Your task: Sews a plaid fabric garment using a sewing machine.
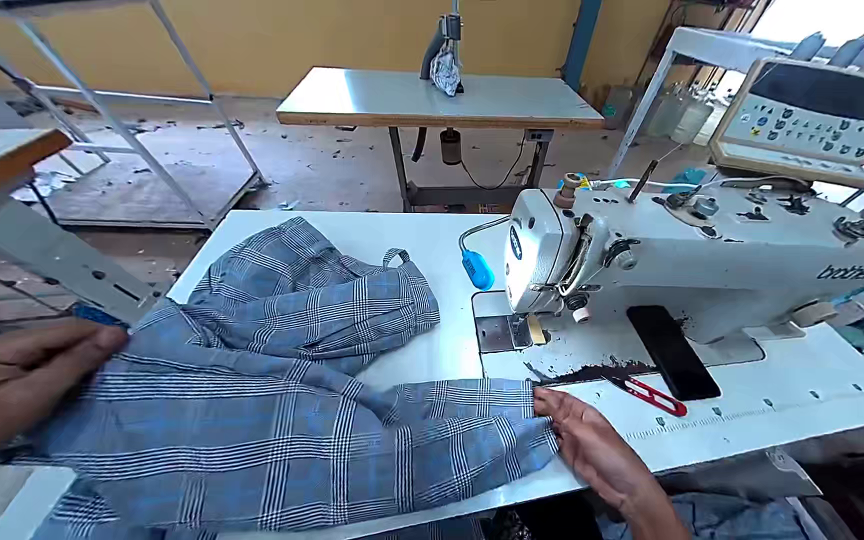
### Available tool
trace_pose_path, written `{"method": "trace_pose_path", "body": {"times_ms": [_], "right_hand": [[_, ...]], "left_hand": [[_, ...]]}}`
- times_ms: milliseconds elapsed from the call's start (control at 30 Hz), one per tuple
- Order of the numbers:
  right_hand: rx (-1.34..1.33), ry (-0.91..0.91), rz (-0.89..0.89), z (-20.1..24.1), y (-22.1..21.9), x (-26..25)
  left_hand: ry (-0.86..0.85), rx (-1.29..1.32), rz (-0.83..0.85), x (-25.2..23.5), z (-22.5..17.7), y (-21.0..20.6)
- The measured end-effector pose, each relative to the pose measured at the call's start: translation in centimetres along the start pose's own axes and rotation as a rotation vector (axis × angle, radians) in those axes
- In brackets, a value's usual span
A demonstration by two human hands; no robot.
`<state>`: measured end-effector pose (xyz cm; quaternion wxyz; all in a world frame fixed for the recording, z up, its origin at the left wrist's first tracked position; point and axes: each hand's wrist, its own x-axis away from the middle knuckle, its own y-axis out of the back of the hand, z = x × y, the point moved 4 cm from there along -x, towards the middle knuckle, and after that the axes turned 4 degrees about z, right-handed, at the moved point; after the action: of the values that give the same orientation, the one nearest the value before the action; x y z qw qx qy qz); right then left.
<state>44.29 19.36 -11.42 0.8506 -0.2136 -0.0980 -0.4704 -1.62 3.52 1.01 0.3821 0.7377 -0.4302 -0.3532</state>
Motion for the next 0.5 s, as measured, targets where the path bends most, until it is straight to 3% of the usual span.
{"method": "trace_pose_path", "body": {"times_ms": [200, 300, 367, 400, 500], "right_hand": [[0.221, -0.02, 0.103, 1.4, -1.1, -0.5], [0.338, 0.081, 0.156, 2.8, -1.1, -0.9], [0.261, 0.21, 0.178, 4.2, -0.7, -0.5], [0.148, 0.246, 0.177, 4.9, -0.4, -0.1], [-0.09, 0.203, 0.037, 6.4, 0.3, 0.5]], "left_hand": [[0.016, 0.123, -0.043, 0.9, 1.3, -0.3], [-0.05, 0.142, -0.044, 0.6, 1.7, 0.3], [-0.031, 0.201, -0.041, 0.6, 1.1, 1.2], [0.069, 0.26, -0.061, 0.9, 0.1, 1.7], [0.721, 0.291, -0.33, 2.1, -6.5, 2.6]]}}
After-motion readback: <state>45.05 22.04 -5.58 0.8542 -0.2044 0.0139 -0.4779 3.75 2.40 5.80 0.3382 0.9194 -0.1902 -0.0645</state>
